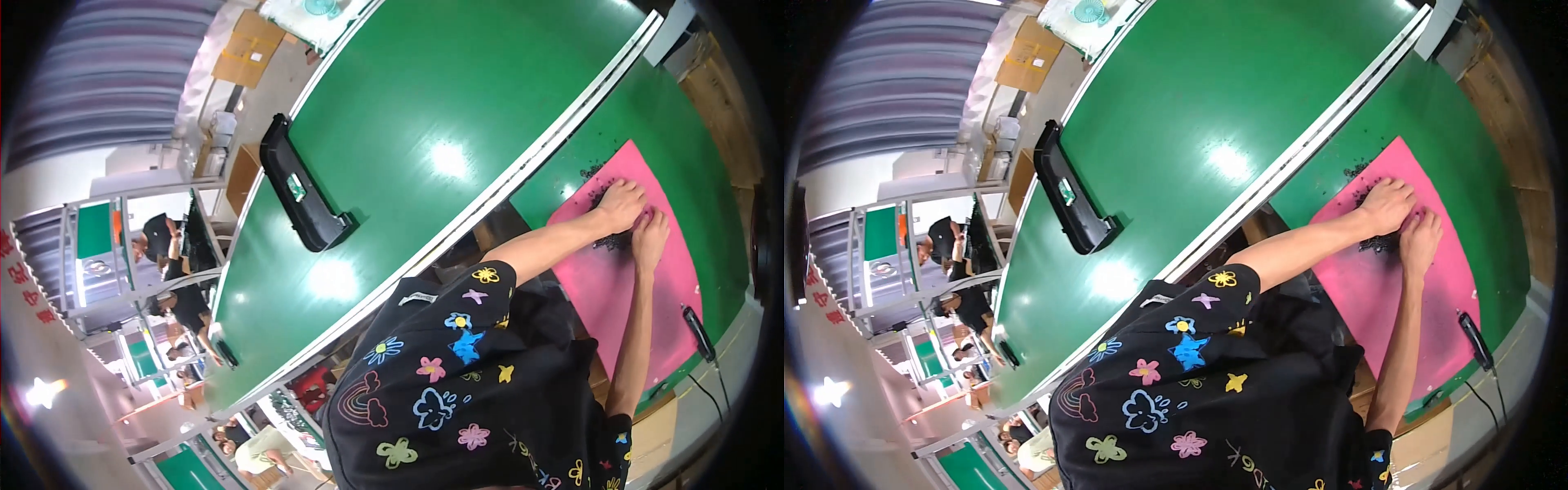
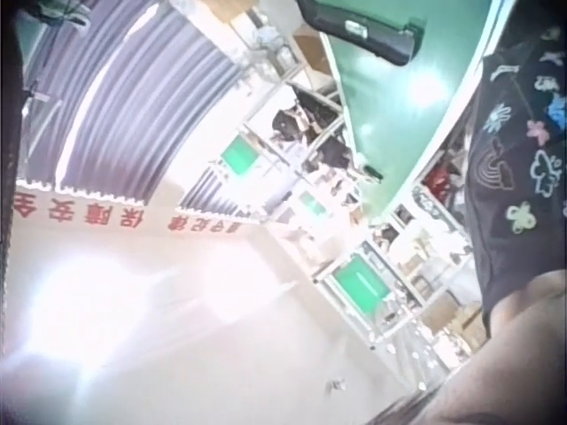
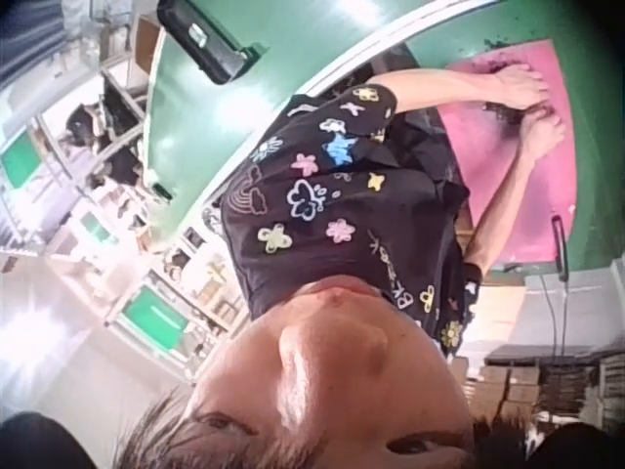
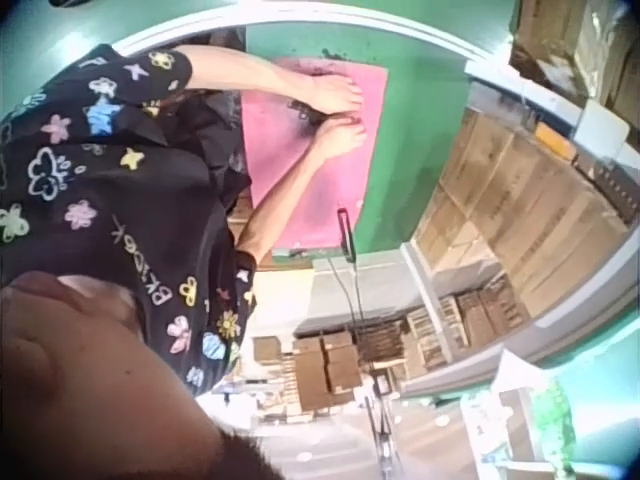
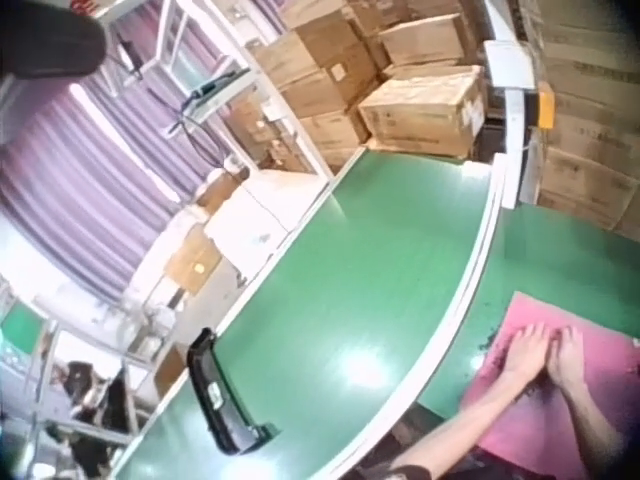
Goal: Assembling electronic components by mounting circuit boards into plastic housings using an electric screwdriver.
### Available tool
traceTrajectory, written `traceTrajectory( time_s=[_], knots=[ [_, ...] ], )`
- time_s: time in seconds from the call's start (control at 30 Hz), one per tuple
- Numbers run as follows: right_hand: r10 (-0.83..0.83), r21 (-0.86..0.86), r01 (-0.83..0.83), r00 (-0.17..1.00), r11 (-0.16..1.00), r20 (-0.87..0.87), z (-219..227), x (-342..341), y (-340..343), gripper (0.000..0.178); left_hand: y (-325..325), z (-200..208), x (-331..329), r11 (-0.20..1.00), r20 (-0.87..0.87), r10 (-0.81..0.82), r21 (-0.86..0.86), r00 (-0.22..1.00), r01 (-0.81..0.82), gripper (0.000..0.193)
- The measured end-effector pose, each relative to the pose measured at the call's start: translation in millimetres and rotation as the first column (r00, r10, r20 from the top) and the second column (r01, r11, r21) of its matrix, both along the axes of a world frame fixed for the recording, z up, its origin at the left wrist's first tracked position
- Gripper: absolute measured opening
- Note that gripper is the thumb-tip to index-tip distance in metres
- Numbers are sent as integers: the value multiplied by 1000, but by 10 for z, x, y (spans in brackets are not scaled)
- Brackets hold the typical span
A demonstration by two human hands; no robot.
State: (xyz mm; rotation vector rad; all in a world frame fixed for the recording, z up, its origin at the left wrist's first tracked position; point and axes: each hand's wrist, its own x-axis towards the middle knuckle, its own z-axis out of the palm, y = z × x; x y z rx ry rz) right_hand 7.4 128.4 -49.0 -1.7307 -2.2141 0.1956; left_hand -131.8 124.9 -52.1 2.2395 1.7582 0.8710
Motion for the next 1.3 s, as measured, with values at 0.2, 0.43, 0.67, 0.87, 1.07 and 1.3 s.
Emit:
traceTrajectory(
  time_s=[0.2, 0.43, 0.67, 0.87, 1.07, 1.3],
  knots=[
    [191, -103, -210, 967, 972, -169, -81, -151, -41, 18, -89, -151, -46, 972, -53, -126, -207, 991, 112, 15],
    [-42, -242, 9, 991, 970, -130, 188, -262, -214, 21, -467, 574, -778, 996, 133, -13, -90, 991, 25, 32],
    [13, -206, -45, 988, 978, -154, 313, -373, -10, 39, -3860, 373, -3643, 332, -577, 777, 40, 250, -942, 60],
    [235, -195, -267, 957, 944, -173, 21, -755, 112, 40, -5304, 322, -3661, -120, -695, 714, -238, 83, -964, 70],
    [266, -327, -286, 958, 901, -106, 173, -846, 72, 29, -4915, 443, -3292, -112, -720, 689, -220, 84, -969, 19],
    [237, -131, -251, 965, 959, -113, 154, -916, -5, 23, -4700, 472, -3090, -144, -686, 727, -147, -4, -979, 17]
  ],
)
